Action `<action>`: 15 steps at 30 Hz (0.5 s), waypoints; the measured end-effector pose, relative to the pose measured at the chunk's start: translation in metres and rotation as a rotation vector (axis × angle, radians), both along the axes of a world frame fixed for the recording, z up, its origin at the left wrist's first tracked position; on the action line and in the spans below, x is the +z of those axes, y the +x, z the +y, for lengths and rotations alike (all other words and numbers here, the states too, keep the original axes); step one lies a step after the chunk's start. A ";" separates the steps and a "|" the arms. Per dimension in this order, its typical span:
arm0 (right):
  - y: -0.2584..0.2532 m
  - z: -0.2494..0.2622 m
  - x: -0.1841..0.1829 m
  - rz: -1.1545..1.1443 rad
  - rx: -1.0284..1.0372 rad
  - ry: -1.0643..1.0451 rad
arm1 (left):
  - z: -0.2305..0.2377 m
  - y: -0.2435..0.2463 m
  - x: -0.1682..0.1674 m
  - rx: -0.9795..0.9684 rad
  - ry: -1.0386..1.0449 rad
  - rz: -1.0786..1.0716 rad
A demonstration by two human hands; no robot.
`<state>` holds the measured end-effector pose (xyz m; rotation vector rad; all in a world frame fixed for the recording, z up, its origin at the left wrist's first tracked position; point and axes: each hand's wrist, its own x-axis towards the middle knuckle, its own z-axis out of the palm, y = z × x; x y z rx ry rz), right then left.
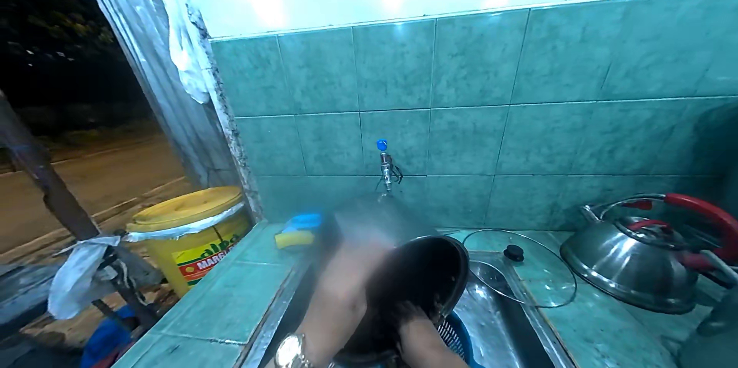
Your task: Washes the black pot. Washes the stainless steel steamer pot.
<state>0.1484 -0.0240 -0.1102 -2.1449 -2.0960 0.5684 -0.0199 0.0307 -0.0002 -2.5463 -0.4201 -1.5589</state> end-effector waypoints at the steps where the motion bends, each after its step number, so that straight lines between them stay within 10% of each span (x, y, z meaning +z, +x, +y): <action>1: -0.001 -0.008 0.006 -0.011 0.022 -0.030 | 0.001 -0.001 -0.001 0.009 0.000 -0.004; 7: 0.008 -0.013 0.044 -0.061 -0.043 0.009 | 0.001 -0.003 -0.004 0.008 -0.009 0.008; 15: -0.008 -0.007 -0.002 0.171 0.127 0.073 | 0.004 -0.001 -0.003 0.021 0.012 -0.011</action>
